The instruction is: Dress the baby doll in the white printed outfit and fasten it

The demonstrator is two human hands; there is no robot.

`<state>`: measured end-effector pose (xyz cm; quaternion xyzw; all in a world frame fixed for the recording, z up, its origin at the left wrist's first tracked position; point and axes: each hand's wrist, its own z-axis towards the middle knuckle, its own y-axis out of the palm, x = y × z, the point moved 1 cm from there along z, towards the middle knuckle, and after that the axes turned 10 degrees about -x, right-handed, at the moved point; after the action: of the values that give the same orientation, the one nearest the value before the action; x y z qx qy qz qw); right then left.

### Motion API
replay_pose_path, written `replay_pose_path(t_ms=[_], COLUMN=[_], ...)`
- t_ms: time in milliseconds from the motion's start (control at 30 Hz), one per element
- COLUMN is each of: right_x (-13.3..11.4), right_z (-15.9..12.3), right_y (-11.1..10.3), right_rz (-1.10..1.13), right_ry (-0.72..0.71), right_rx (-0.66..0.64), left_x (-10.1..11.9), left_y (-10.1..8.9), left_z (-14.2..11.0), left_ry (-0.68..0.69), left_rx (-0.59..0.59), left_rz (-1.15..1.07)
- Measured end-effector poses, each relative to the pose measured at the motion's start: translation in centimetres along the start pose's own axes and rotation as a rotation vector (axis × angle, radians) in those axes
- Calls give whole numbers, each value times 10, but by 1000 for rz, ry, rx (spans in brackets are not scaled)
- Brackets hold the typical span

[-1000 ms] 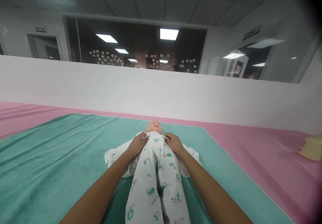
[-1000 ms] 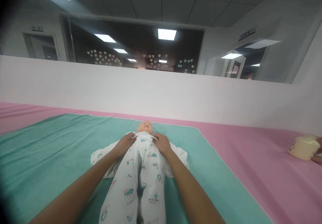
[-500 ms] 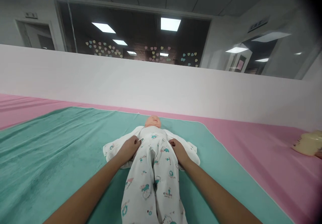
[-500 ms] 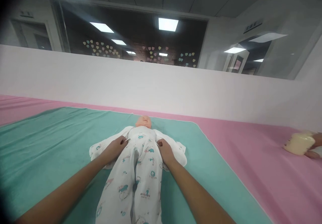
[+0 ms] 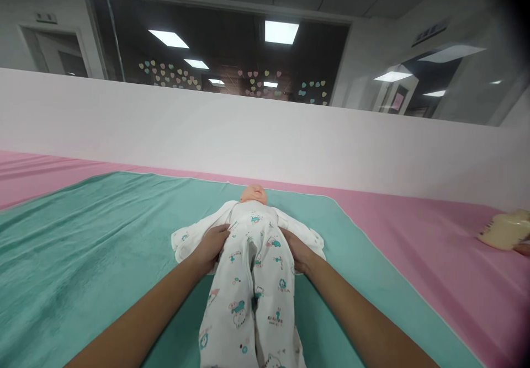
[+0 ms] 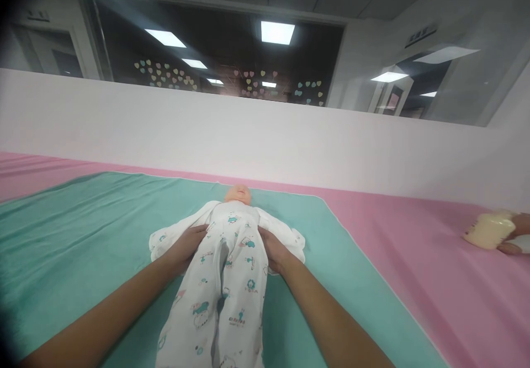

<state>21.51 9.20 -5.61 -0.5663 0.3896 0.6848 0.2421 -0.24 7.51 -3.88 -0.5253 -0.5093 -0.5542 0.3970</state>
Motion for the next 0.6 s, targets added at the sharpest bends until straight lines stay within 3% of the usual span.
replay_pose_path(t_ms=[333,467,600], right_x=[5,4,5], right_z=[2,0,-3], right_y=[-6,-1,0], right_rz=[92,188,162], right_ry=[-36,44,116], right_rx=[6,-4,32], left_x=[1,2,-5], left_y=[4,13,18], left_z=[-3,-10,-11], left_ry=[31,76,-28], left_rx=[-122,-244,-354], left_rz=[-154,-179,-233])
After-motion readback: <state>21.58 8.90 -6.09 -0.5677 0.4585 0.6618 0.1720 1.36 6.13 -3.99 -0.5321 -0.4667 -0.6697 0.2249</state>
